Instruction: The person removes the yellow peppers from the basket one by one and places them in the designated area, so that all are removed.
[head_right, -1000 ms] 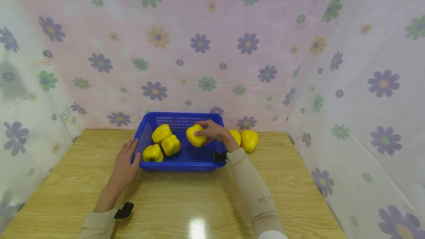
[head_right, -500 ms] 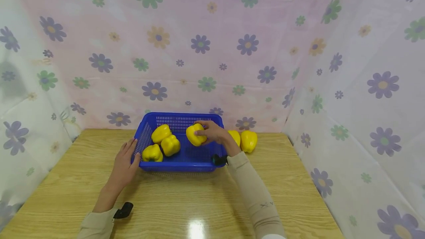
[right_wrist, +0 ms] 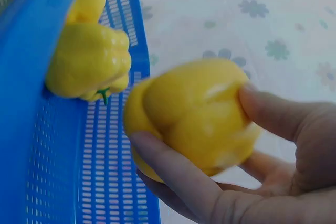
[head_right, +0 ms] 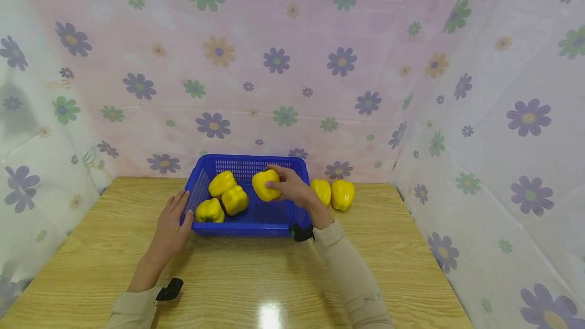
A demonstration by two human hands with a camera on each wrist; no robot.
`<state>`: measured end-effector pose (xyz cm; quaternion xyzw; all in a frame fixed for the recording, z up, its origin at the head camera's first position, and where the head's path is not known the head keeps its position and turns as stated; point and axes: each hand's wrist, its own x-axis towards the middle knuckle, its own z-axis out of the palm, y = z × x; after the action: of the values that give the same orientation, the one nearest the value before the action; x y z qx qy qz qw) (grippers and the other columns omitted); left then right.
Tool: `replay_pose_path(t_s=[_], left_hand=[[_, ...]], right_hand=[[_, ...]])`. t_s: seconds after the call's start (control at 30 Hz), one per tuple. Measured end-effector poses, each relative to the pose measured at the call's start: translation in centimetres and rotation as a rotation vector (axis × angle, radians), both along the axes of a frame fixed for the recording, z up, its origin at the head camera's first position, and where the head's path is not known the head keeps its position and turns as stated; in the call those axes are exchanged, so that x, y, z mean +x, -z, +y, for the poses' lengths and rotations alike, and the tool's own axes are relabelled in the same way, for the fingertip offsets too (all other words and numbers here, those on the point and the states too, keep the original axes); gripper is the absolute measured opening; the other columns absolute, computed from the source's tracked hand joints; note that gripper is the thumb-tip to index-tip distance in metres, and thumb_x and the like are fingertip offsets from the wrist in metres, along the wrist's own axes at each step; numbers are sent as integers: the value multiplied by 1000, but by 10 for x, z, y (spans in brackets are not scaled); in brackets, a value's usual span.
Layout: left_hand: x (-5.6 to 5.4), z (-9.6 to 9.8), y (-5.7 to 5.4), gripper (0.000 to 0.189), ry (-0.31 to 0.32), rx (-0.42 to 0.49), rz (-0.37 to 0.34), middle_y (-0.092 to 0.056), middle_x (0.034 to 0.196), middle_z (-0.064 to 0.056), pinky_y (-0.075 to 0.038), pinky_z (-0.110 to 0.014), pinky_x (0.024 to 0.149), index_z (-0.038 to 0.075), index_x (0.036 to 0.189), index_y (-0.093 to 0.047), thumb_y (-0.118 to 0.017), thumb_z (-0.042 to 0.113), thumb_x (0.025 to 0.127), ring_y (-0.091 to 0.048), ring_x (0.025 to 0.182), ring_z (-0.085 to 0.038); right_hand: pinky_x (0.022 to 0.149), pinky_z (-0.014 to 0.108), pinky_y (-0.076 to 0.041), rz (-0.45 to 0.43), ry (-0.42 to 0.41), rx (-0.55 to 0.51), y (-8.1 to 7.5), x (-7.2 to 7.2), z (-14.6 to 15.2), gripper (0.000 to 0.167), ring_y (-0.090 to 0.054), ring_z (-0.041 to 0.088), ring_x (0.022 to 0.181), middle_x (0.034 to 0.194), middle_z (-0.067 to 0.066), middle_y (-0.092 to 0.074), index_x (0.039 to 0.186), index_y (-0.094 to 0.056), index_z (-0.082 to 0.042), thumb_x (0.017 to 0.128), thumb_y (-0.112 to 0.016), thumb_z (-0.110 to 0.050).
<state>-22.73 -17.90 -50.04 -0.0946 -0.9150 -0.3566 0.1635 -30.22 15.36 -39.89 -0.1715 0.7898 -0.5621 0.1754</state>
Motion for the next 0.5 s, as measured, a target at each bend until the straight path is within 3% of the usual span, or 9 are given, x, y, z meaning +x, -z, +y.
replay_pose_path(t_s=[0.2, 0.5], left_hand=[[-1, 0, 2, 56, -5, 3, 15, -29, 162, -29, -14, -72, 117, -8, 155, -34, -45, 18, 106, -19, 148, -56], [-2, -1, 4, 56, -6, -1, 18, -28, 162, -29, -14, -72, 117, -8, 154, -34, -44, 20, 106, -19, 148, -57]], right_hand=[[92, 51, -58, 36, 78, -105, 2, 10, -2, 63, -59, 42, 122, 148, 30, -43, 161, -28, -7, 104, -56, -10], [95, 55, -55, 54, 173, -199, 11, 12, -1, 61, -55, 46, 129, 152, 28, -42, 161, -30, -10, 105, -54, -6]])
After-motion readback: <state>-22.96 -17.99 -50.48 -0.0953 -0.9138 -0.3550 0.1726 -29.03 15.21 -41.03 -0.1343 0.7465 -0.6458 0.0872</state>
